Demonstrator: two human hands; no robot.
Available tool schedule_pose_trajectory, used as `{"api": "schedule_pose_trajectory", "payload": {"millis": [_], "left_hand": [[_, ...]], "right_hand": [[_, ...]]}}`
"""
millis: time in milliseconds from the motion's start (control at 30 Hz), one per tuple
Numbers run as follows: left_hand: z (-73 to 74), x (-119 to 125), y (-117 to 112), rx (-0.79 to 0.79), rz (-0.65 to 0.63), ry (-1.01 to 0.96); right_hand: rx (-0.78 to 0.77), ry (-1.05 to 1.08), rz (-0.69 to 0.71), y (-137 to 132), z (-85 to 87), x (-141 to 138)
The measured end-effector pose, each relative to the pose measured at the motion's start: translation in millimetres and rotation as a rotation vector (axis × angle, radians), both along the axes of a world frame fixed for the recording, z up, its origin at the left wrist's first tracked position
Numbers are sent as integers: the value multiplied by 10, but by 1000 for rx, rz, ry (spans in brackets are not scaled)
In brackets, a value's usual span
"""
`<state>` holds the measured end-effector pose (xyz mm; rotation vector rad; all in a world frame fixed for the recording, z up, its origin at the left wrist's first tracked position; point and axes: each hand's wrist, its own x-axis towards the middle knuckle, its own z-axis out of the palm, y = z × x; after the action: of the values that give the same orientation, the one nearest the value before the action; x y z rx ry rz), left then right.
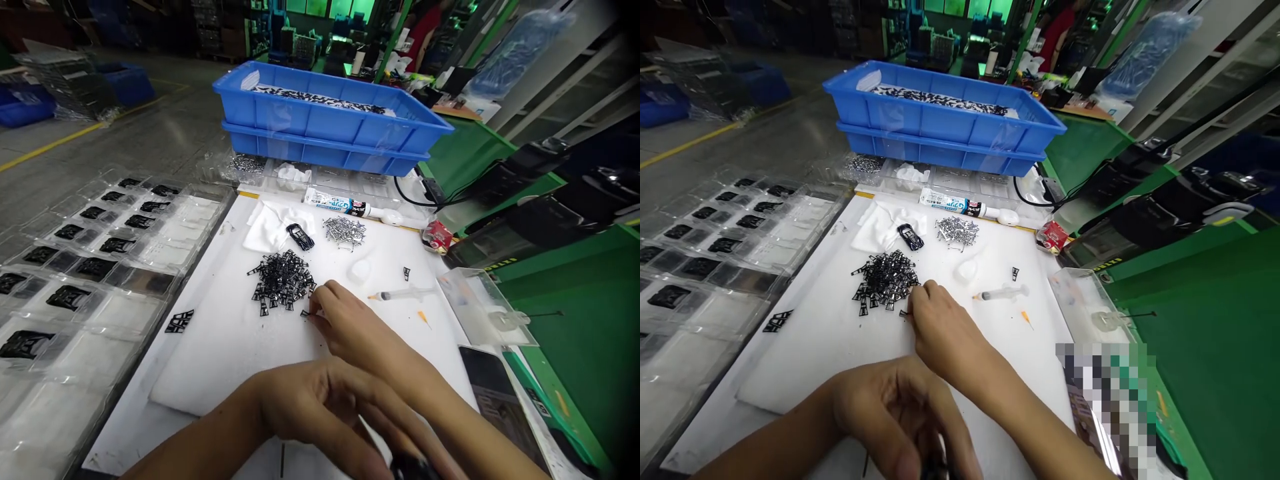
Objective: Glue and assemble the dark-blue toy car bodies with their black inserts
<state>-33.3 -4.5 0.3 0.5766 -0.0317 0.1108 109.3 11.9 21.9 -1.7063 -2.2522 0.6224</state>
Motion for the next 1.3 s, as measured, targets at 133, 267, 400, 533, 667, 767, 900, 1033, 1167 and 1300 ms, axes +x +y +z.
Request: {"api": "schedule_pose_trajectory", "payload": {"millis": [133,267,400,533,667,767,900,1033,1167,1300], "left_hand": [[115,-13,80,-204,499,-49],[93,85,92,-259,753,36],[75,143,70,-308,831,194],[33,181,63,-366,821,259],[-2,201,85,-386,830,290],[-5,202,85,-390,834,295],[-1,200,67,-384,830,312],[-9,199,67,-382,821,321],[-11,191,64,-369,813,309],[-3,184,60,-350,816,320]], "right_hand": [[217,227,-327,-321,200,277],[551,245,-672,-695,276,326],[562,237,-505,-815,189,236],[717,135,-287,-722,52,234],[775,83,-185,-679,-55,255],[722,94,-174,-710,-122,253],[659,91,-176,-736,-186,241],[704,83,-204,-726,-207,219],[692,111,-183,-721,-199,218],[596,140,-157,-706,-174,252]]}}
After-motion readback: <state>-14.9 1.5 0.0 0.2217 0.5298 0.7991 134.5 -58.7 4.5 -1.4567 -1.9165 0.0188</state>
